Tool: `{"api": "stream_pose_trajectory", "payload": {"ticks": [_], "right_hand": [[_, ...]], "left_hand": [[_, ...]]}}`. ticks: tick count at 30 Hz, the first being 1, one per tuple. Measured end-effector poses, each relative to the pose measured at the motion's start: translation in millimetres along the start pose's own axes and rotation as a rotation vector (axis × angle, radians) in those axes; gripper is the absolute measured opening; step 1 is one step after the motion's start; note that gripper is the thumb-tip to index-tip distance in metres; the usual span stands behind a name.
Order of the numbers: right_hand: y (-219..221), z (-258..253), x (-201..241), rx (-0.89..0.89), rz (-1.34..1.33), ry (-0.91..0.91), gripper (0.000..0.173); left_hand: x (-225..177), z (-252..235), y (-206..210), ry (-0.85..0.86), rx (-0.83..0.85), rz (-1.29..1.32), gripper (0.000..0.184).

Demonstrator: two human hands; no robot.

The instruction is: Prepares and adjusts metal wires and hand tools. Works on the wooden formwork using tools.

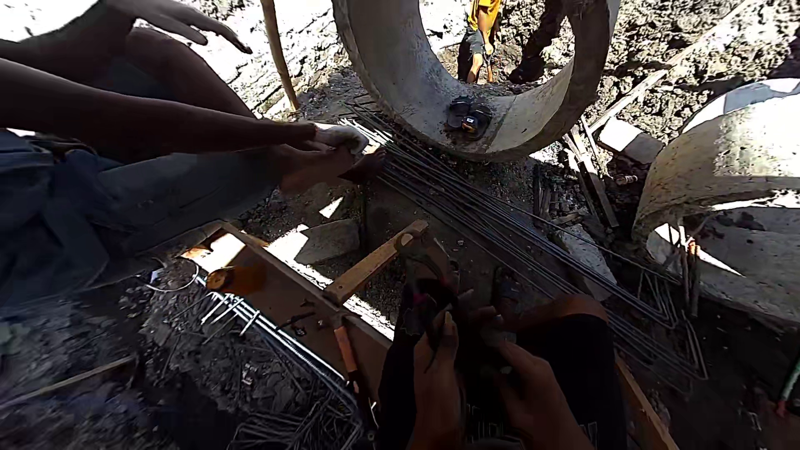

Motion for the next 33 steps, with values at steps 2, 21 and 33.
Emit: {"api": "stream_pose_trajectory", "payload": {"ticks": [2,21,33], "right_hand": [[4,2,-2,-0.008,0.011,-0.048,0.029],[12,6,0,-0.056,0.059,0.032,0.024],[15,5,1,0.011,-0.12,-0.044,0.029]], "left_hand": [[5,-2,-11,-0.151,-0.121,0.162,0.042],[15,1,-17,-0.254,-0.279,0.279,0.046],[22,5,-18,-0.389,-0.292,0.368,0.049]]}}
Point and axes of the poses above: each hand's wrist, its own z-axis away from the middle knuckle, its own y-axis out of the palm, x = y × z, the point moved 7 cm from there along -z, towards the middle knuckle, and after that the axes turned 3 degrees about x, right-handed, at the moved point
